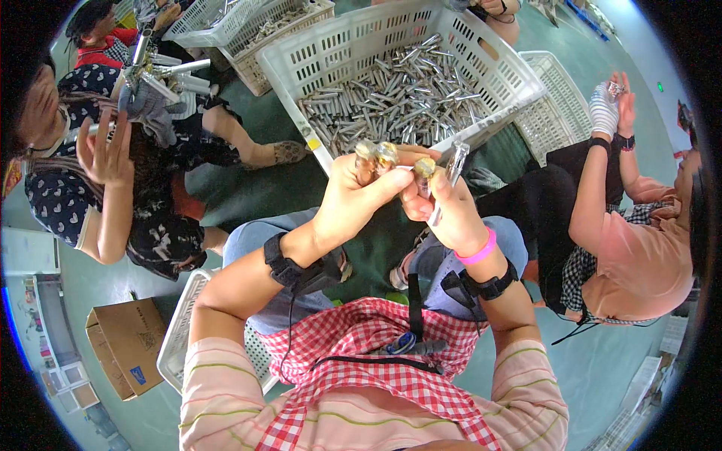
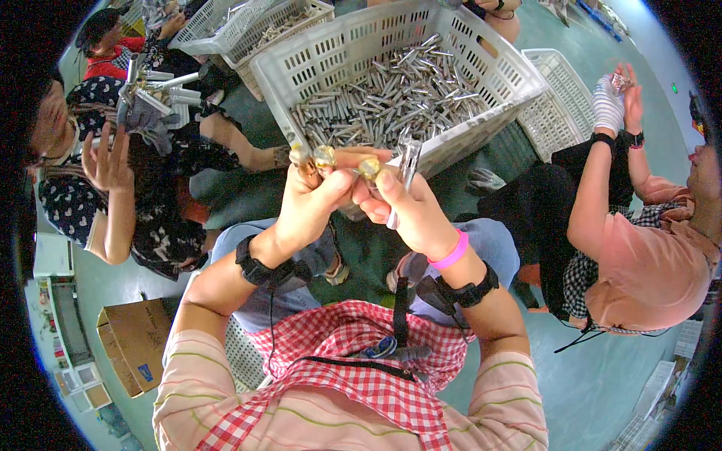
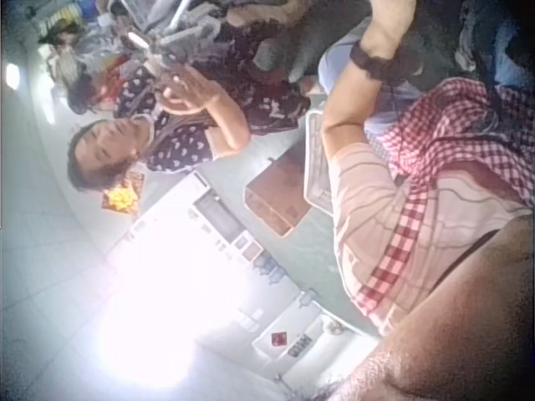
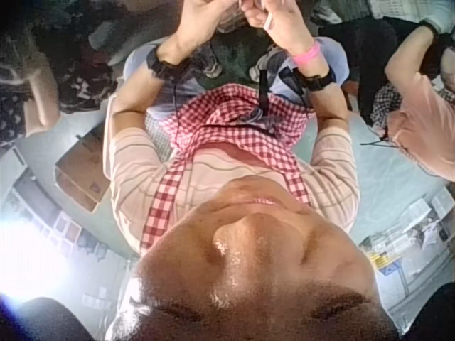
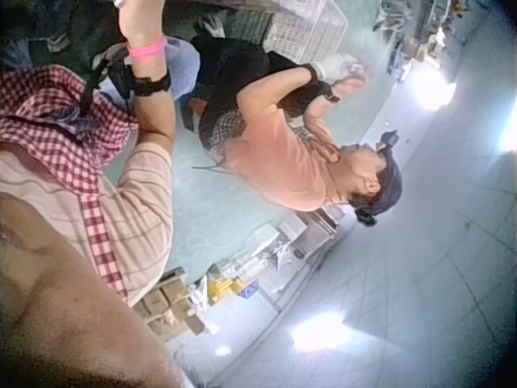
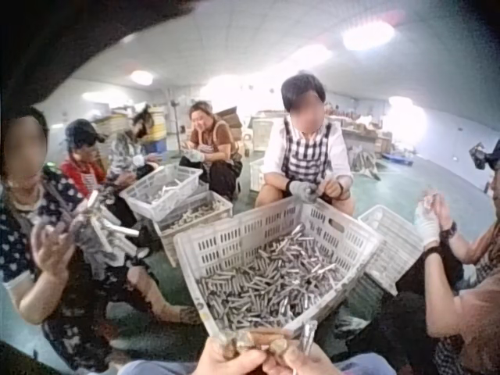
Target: The person assembles metal components by inserting a spring and a smaller metal piece into a tubular metal frame, then places the assembled item into a white basket.
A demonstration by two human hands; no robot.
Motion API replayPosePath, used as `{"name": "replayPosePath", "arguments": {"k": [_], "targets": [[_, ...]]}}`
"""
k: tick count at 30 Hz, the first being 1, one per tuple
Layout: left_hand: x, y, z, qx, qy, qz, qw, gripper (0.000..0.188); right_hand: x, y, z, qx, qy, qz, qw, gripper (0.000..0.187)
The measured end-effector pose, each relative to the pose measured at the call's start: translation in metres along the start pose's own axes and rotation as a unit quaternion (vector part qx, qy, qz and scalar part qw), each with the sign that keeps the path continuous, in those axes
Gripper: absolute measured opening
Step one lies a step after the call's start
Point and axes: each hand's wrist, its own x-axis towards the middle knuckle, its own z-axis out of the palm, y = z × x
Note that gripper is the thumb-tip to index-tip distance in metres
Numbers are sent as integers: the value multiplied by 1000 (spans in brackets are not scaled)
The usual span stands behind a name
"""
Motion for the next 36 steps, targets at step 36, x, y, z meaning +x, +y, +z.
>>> {"name": "replayPosePath", "arguments": {"k": [36], "targets": [[4,-1,-2,101,-1,49,994,27,-7,9,-7,-74,45,14,996,58]]}}
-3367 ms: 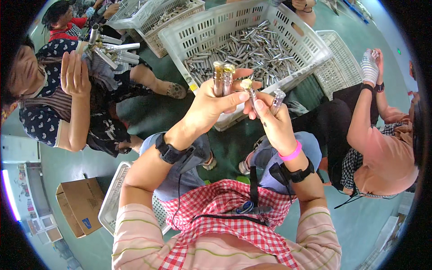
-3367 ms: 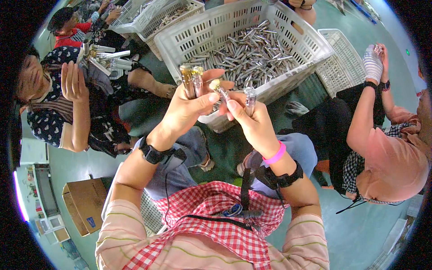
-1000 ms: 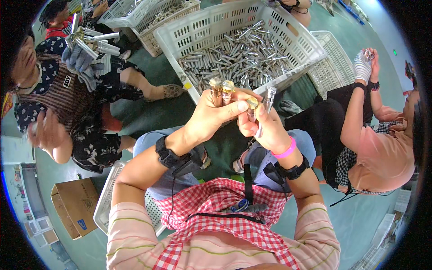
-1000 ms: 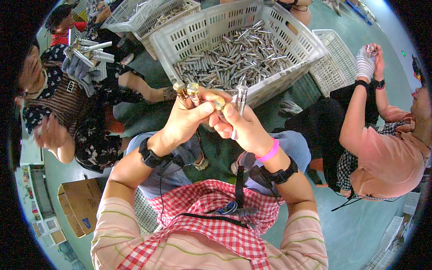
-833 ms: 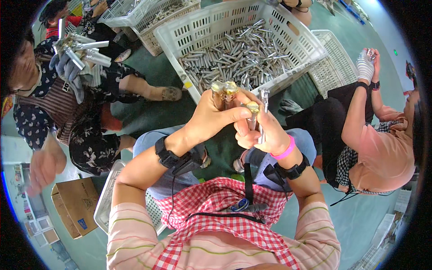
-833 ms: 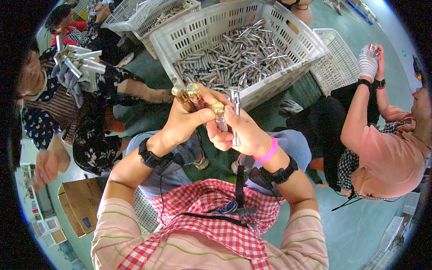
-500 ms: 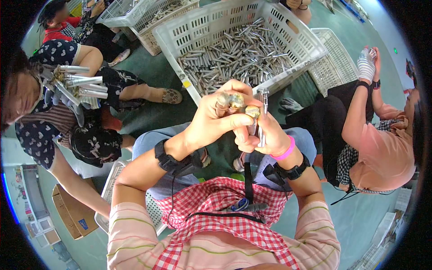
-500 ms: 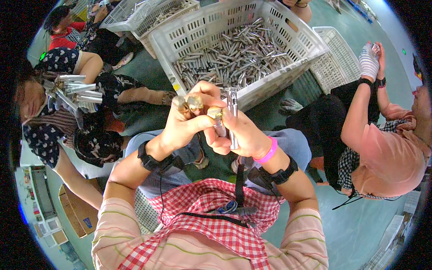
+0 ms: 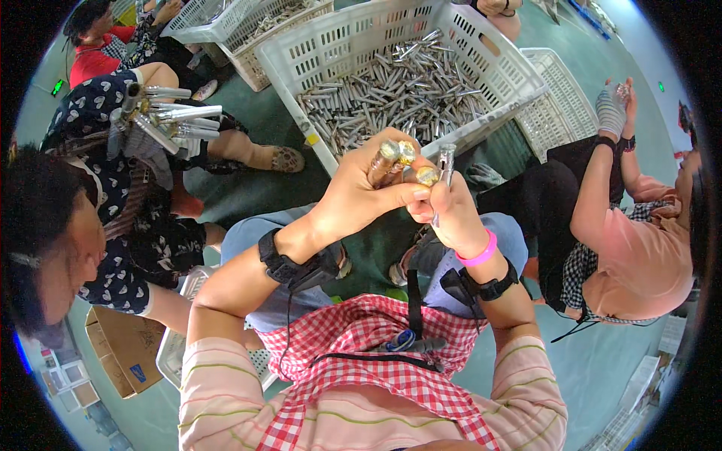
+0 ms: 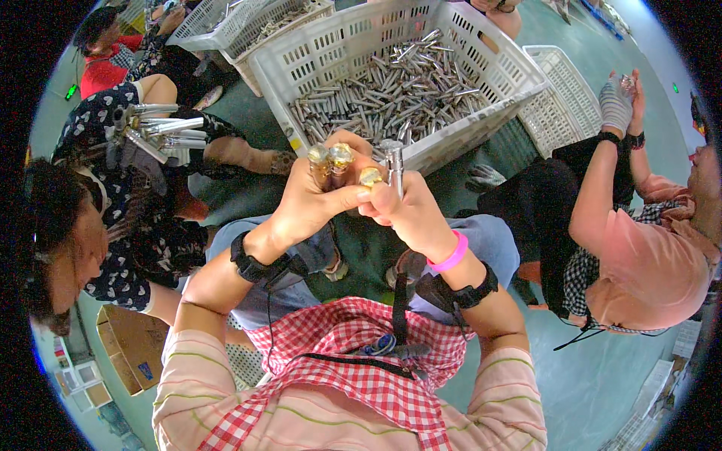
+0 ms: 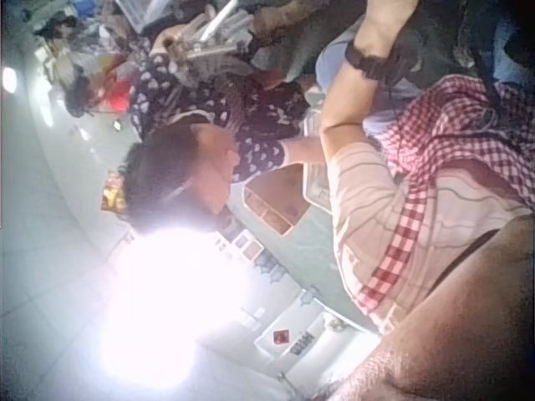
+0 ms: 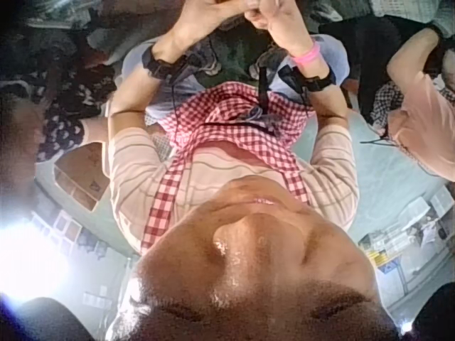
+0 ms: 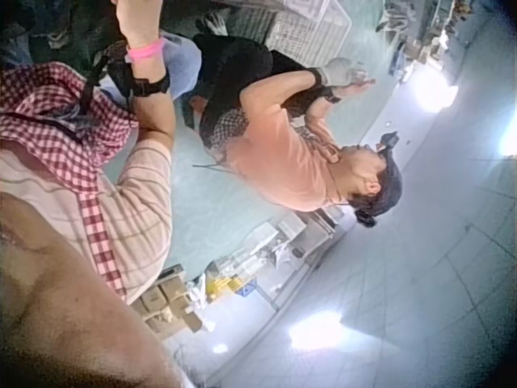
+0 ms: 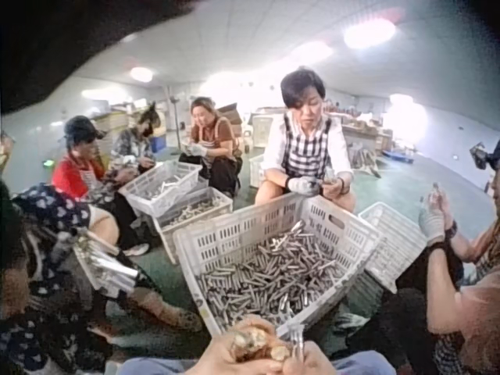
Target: The person assembles metal components by inserting a spring and a smaller metal piece into a tubular metal frame, then places the assembled item into a white basket.
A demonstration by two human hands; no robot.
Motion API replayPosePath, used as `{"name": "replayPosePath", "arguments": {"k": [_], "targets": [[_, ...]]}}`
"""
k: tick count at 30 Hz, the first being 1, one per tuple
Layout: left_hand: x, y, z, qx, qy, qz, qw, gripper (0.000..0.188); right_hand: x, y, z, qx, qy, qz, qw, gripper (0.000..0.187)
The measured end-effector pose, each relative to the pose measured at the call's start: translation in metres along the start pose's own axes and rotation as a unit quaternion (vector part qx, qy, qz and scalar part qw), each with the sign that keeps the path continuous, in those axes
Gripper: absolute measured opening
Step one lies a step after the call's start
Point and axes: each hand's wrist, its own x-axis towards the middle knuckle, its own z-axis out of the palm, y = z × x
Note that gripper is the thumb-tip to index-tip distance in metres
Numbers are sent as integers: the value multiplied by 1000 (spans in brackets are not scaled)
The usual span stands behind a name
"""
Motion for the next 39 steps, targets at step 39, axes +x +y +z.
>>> {"name": "replayPosePath", "arguments": {"k": [39], "targets": [[-20,-6,11,-178,34,-69,981,34,2,-19,14,-236,7,-183,954,30]]}}
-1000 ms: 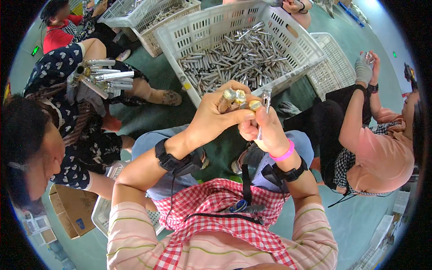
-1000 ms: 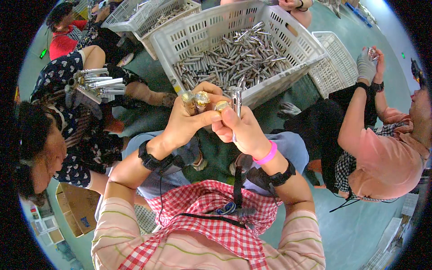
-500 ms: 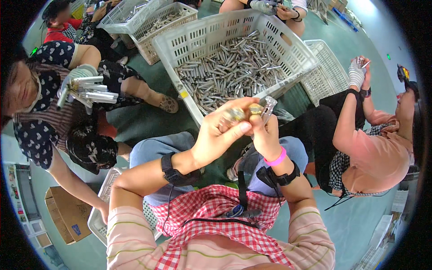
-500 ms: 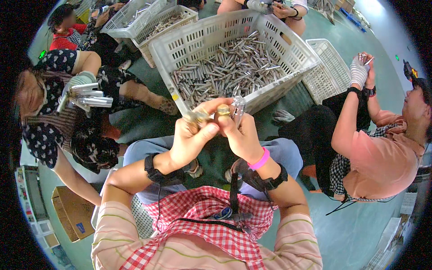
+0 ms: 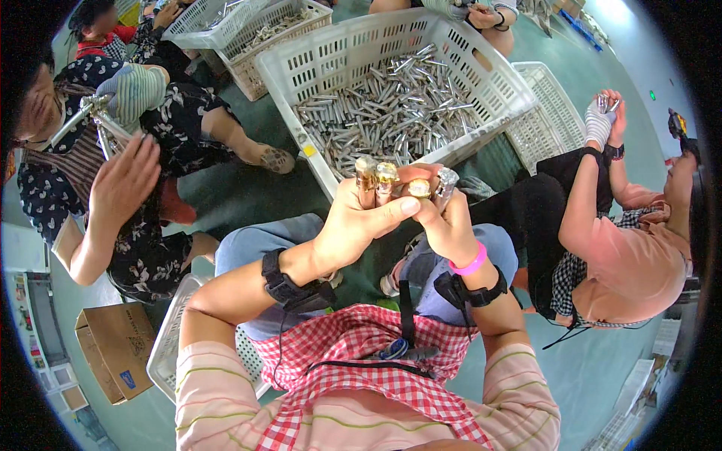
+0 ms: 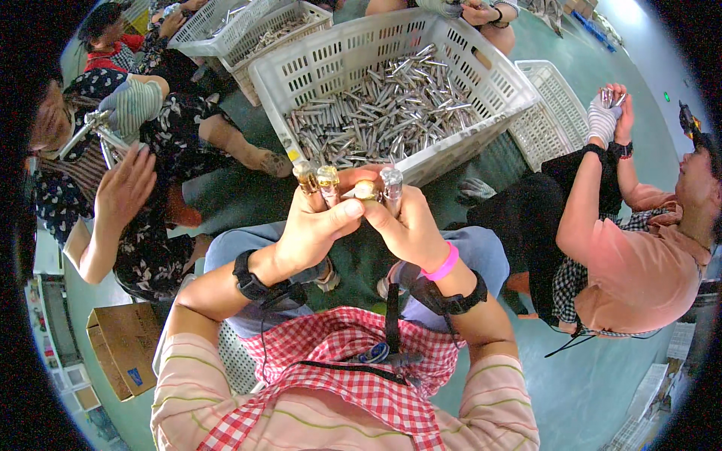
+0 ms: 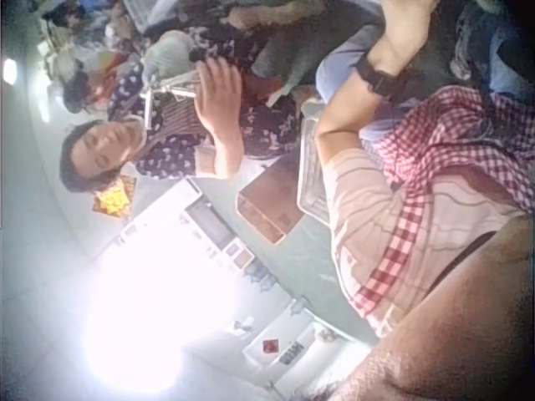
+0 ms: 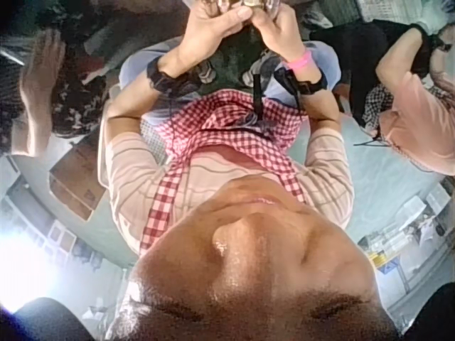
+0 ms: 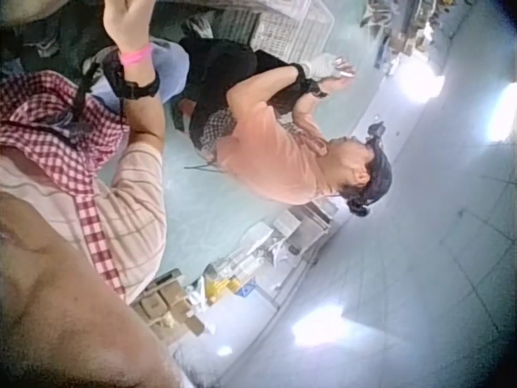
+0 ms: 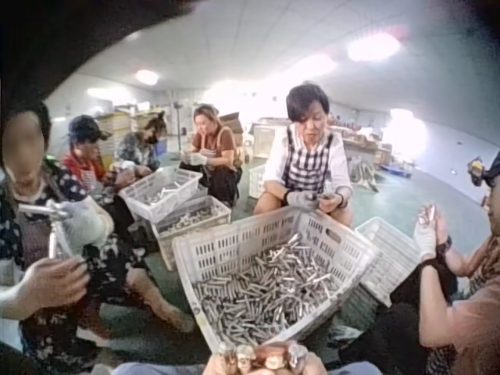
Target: The person assembles metal components by inserting a spring and a smaller metal piece into a tubular metal frame, then places the assembled item into a white basket.
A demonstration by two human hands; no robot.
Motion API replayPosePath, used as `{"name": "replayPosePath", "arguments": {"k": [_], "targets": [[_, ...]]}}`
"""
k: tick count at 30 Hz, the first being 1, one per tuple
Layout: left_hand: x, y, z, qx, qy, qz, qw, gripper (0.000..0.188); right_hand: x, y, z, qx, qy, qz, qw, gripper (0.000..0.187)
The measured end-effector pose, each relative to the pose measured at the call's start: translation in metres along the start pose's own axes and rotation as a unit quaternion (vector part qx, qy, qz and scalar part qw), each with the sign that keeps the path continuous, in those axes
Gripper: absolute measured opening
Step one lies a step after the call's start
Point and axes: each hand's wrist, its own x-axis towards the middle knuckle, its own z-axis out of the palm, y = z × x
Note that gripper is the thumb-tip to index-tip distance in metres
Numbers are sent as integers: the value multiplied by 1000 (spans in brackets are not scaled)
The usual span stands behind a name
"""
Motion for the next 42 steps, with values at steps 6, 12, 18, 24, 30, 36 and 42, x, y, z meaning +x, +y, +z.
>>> {"name": "replayPosePath", "arguments": {"k": [6,12,18,24,30,36,42], "targets": [[8,-1,1,3,-13,93,996,38,-3,4,-8,-6,-30,-5,1000,37],[7,0,4,30,-17,80,996,30,-8,14,-6,82,1,43,996,50],[7,1,3,67,-17,84,994,31,-5,12,-2,67,41,79,994,50],[9,4,4,40,-17,61,997,31,-2,13,-2,131,56,104,984,47],[8,-3,6,63,-12,75,995,42,-5,18,-4,104,13,75,992,46],[8,-8,1,264,33,219,939,36,-3,14,3,120,20,68,990,45],[9,5,6,110,-4,73,991,31,-3,21,4,214,79,101,968,51]]}}
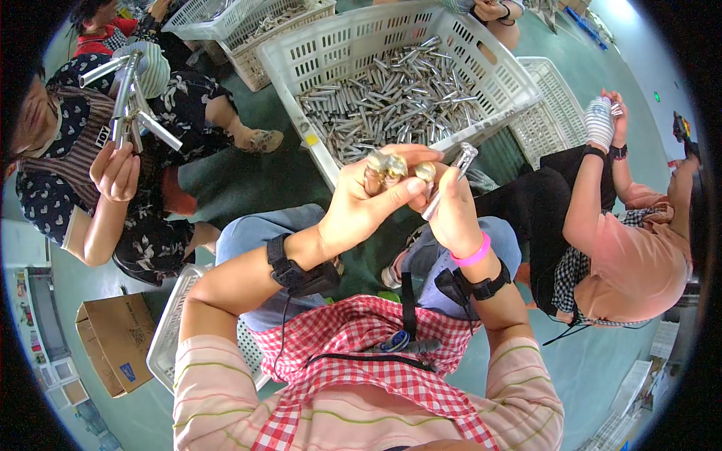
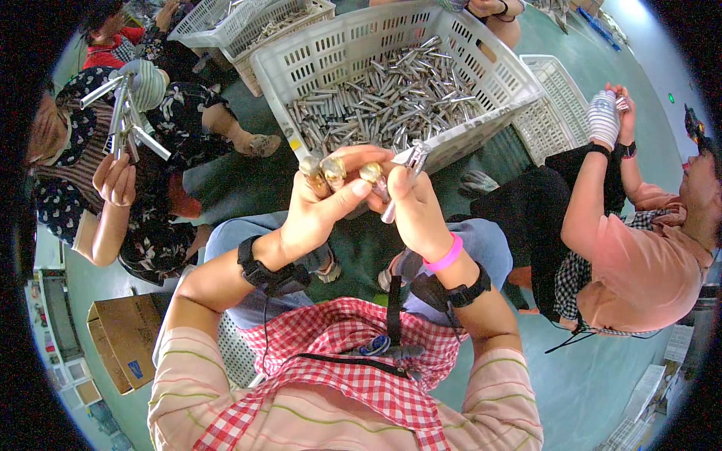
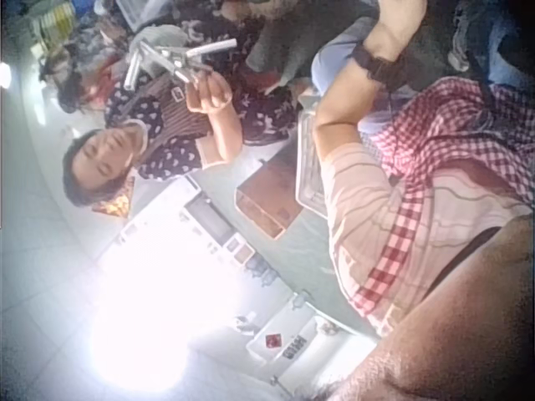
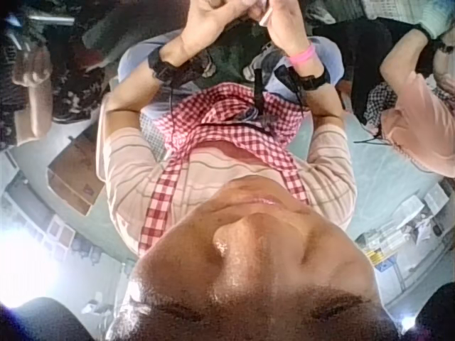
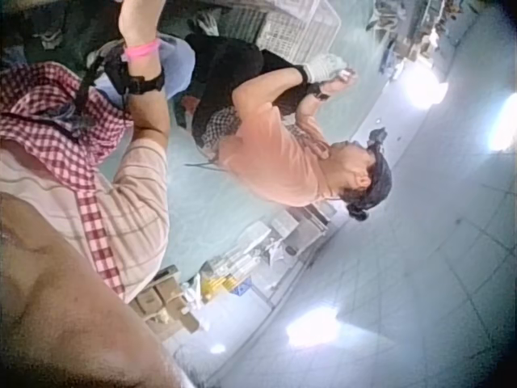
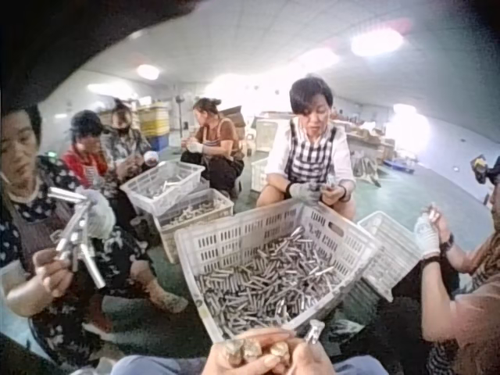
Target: The person assembles metal components by inserting a spring and a smaller metal piece into a tubular metal frame, then places the assembled item into a white basket.
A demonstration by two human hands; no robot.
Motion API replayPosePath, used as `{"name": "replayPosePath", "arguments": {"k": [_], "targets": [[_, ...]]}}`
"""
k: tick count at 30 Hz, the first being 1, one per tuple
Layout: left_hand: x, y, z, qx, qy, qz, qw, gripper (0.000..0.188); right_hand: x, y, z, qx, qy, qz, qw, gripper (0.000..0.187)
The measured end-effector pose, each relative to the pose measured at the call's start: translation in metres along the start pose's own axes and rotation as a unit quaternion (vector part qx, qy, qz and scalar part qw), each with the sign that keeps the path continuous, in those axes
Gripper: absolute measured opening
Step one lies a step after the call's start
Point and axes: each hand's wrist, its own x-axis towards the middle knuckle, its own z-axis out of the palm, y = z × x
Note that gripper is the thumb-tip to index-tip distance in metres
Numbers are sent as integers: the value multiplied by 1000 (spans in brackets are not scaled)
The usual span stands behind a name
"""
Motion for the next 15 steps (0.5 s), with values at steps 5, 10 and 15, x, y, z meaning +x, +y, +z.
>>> {"name": "replayPosePath", "arguments": {"k": [5,10,15], "targets": [[3,-2,1,61,8,58,996,32,2,-2,-1,-35,10,-3,999,49],[-1,1,9,-27,105,-3,994,45,6,-3,2,-88,27,-87,992,44],[2,0,-4,100,110,76,986,41,5,-6,-2,-99,14,-73,992,42]]}}
